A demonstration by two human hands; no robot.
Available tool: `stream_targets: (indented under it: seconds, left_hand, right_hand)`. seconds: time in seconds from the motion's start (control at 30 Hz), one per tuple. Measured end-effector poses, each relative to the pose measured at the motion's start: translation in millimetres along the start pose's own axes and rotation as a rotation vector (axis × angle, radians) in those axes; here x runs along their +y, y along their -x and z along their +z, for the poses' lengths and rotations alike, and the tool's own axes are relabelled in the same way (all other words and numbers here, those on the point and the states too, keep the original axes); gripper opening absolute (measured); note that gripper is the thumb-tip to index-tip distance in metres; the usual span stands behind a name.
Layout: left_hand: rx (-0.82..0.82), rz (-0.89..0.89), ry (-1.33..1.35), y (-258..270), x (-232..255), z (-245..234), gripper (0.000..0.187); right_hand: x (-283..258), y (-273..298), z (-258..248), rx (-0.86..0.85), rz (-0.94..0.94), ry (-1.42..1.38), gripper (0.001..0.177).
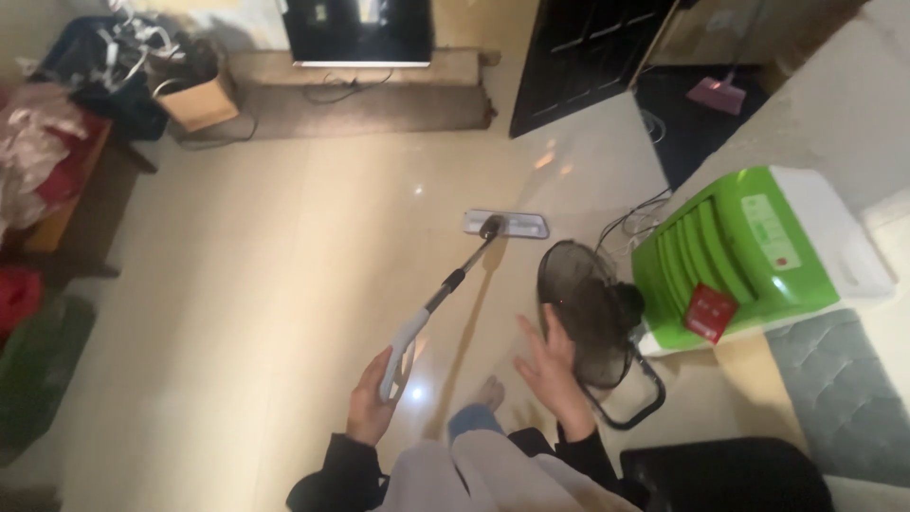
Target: The person mops the floor in several different rooms and areas using a spray mop, moving around objects like a fan, a suitcase, and various pieces of furniture.
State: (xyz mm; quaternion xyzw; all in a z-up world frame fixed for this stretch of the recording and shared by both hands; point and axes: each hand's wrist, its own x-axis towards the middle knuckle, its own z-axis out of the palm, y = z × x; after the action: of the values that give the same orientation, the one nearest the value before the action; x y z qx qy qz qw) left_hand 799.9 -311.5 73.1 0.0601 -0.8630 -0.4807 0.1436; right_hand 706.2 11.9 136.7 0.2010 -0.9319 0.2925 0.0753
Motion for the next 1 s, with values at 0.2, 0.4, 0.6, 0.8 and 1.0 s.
stream_targets:
  seconds: [0.2, 0.4, 0.6, 0.8, 1.0]
  left_hand:
    - [-0.029, -0.275, 0.164, 82, 109, -101, 0.080]
    - [-0.247, -0.041, 0.082, 144, 201, -107, 0.097]
    - [-0.251, 0.084, 0.293, 151, 231, -92, 0.093]
    - [-0.118, 0.301, 0.256, 144, 241, -54, 0.082]
    - [-0.112, 0.439, 0.147, 143, 232, 3, 0.076]
  right_hand:
    - [-97, 50, 50, -0.261, -0.172, -0.165, 0.088]
    - [-156, 34, 47, -0.068, -0.248, -0.144, 0.070]
    - [-156, 39, 37, 0.035, -0.149, -0.253, 0.049]
    - [-144, 36, 25, 0.081, -0.051, -0.333, 0.061]
    - [-97, 41, 39, 0.065, 0.025, -0.330, 0.061]
